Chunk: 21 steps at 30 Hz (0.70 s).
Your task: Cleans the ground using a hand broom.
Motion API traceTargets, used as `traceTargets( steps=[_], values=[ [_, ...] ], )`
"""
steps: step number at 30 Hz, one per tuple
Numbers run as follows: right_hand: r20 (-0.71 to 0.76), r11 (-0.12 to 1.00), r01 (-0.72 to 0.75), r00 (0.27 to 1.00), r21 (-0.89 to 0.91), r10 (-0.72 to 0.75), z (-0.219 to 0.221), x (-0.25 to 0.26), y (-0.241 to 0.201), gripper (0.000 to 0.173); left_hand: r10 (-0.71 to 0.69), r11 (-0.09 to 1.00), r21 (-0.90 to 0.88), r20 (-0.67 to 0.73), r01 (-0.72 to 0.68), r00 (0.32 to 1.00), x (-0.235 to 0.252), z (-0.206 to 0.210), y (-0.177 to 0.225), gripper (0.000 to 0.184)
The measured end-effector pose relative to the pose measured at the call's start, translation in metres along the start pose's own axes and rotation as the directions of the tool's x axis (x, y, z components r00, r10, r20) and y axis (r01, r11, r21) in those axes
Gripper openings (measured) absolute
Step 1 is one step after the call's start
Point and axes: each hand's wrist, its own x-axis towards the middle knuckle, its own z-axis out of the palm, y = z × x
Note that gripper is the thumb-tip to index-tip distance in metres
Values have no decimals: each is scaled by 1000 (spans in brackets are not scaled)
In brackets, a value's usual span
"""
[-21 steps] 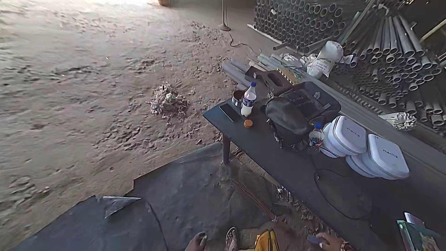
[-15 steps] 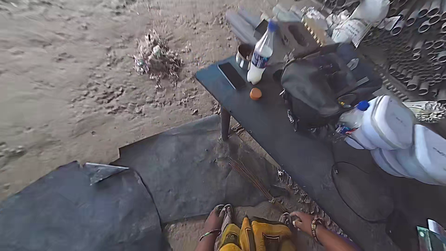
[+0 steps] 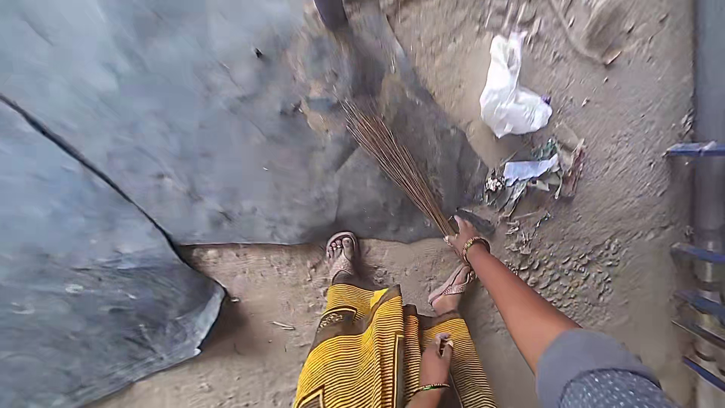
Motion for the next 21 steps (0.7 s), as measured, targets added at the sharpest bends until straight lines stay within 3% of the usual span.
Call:
traceTargets(
  steps=[2,6,9,16,18,21],
  values=[
    [-29,1000,-8,1000,-10,8,11,33,-5,80,-14,999,-46,-69,11,997,10,1,-3,36],
    [-7,999,-20,1000,-43,19,41,82,-12,78,-18,978,-209,-13,15,1000,9,0,-2,34],
    [-80,998,-41,996,-40,38,53,96,-8,74,-22,952,-307,-19,15,1000,5,-4,3,32],
    [-140,985,119,985,123,-102,21,30,11,63,-45,932,-362,-36,29,998,3,-13,20,33],
    [-205,954,136,975,267,-81,11,13,19,63,-52,928,-371,-35,35,998,-2,-17,19,34],
    [-328,820,241,942,520,-69,-49,-5,17,52,-35,919,-394,-39,16,999,-2,-22,24,33]
  ],
)
